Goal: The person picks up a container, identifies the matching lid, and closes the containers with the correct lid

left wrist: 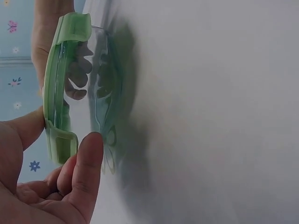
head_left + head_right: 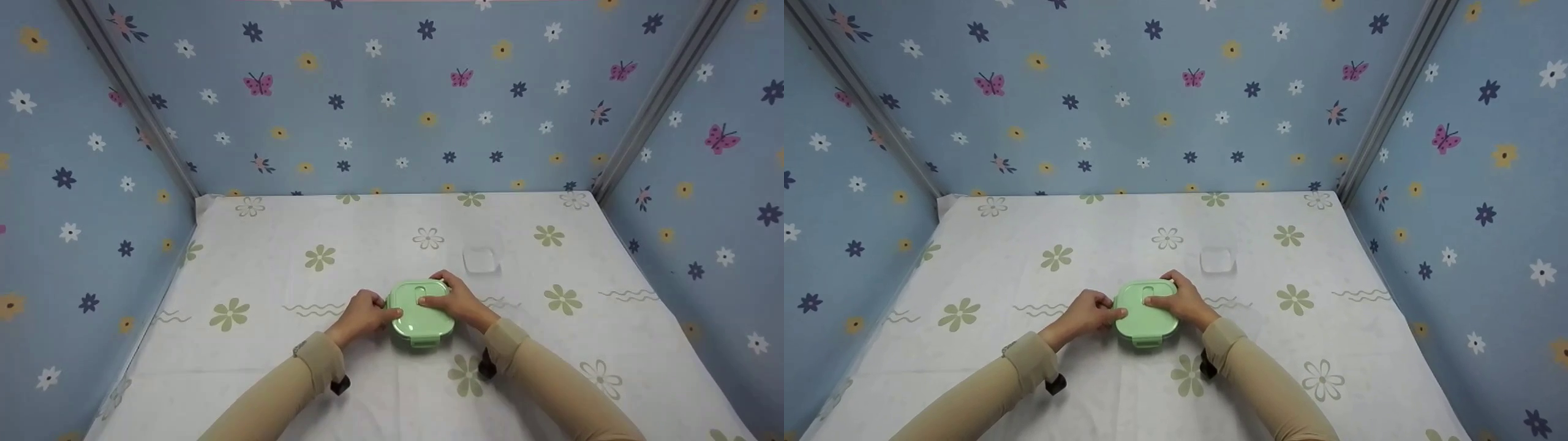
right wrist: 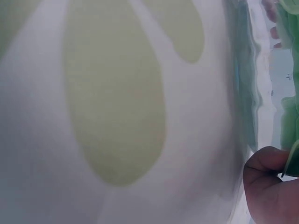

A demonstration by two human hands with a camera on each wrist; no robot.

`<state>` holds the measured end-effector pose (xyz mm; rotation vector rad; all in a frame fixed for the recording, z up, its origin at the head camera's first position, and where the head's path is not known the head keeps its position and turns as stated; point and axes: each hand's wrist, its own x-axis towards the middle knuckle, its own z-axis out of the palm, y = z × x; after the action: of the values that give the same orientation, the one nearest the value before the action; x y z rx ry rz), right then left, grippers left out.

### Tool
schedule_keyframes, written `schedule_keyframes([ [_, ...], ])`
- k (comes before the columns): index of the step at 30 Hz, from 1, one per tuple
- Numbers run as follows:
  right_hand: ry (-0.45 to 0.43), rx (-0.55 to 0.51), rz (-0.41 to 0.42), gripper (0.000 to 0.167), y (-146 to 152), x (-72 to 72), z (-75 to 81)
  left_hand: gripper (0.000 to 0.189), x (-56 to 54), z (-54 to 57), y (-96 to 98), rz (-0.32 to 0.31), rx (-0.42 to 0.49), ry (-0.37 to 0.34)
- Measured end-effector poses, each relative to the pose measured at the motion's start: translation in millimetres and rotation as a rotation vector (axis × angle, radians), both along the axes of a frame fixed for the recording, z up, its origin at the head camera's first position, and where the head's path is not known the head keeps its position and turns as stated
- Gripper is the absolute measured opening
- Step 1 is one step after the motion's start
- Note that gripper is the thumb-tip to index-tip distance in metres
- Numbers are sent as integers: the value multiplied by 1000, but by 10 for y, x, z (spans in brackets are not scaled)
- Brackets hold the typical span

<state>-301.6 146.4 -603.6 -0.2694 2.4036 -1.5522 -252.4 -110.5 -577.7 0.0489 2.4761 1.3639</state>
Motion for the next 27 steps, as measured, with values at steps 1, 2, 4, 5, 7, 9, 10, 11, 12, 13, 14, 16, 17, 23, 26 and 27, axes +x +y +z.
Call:
schedule_keyframes([
  [1, -1, 0, -3, 53, 0, -1, 1, 36, -10, -6, 4, -3, 11, -7],
  [2, -2, 0, -6, 52, 0, -2, 0, 35, -15, -14, 6, -12, 26, -12],
  [4, -6, 4, -7, 53, 3, -4, -6, 33, -21, -28, 9, -23, 52, -21],
  [5, -9, 10, -7, 53, 4, -5, -10, 33, -21, -36, 9, -26, 63, -27],
  [7, -13, 14, -4, 53, 4, -5, -16, 32, -19, -49, 10, -31, 78, -39],
  [9, -12, 17, -2, 53, 4, -7, -19, 32, -22, -54, 13, -29, 79, -45],
  [10, -9, 17, -4, 52, 3, -8, -17, 33, -24, -55, 14, -27, 75, -49],
  [11, -7, 16, -8, 52, 2, -9, -15, 34, -30, -54, 16, -24, 69, -54],
  [12, -6, 13, -11, 51, 1, -9, -11, 35, -36, -53, 20, -21, 64, -56],
  [13, -4, 11, -15, 51, -4, -8, -6, 36, -37, -46, 19, -16, 61, -61],
  [14, -5, 11, -18, 51, -9, -6, -2, 37, -37, -40, 18, -12, 57, -68],
  [16, -8, 15, -25, 51, -15, -2, 4, 40, -37, -36, 16, -5, 52, -84],
  [17, -10, 18, -26, 51, -16, 0, 1, 41, -34, -32, 17, -4, 52, -89],
  [23, -11, 52, -39, 56, -8, 12, 3, 45, -9, -28, 23, -5, 66, -107],
  [26, -23, 62, -51, 58, 13, 22, 23, 47, 8, -28, 25, -1, 67, -105],
  [27, -31, 60, -59, 58, 23, 27, 31, 47, 14, -27, 27, -1, 68, -103],
])
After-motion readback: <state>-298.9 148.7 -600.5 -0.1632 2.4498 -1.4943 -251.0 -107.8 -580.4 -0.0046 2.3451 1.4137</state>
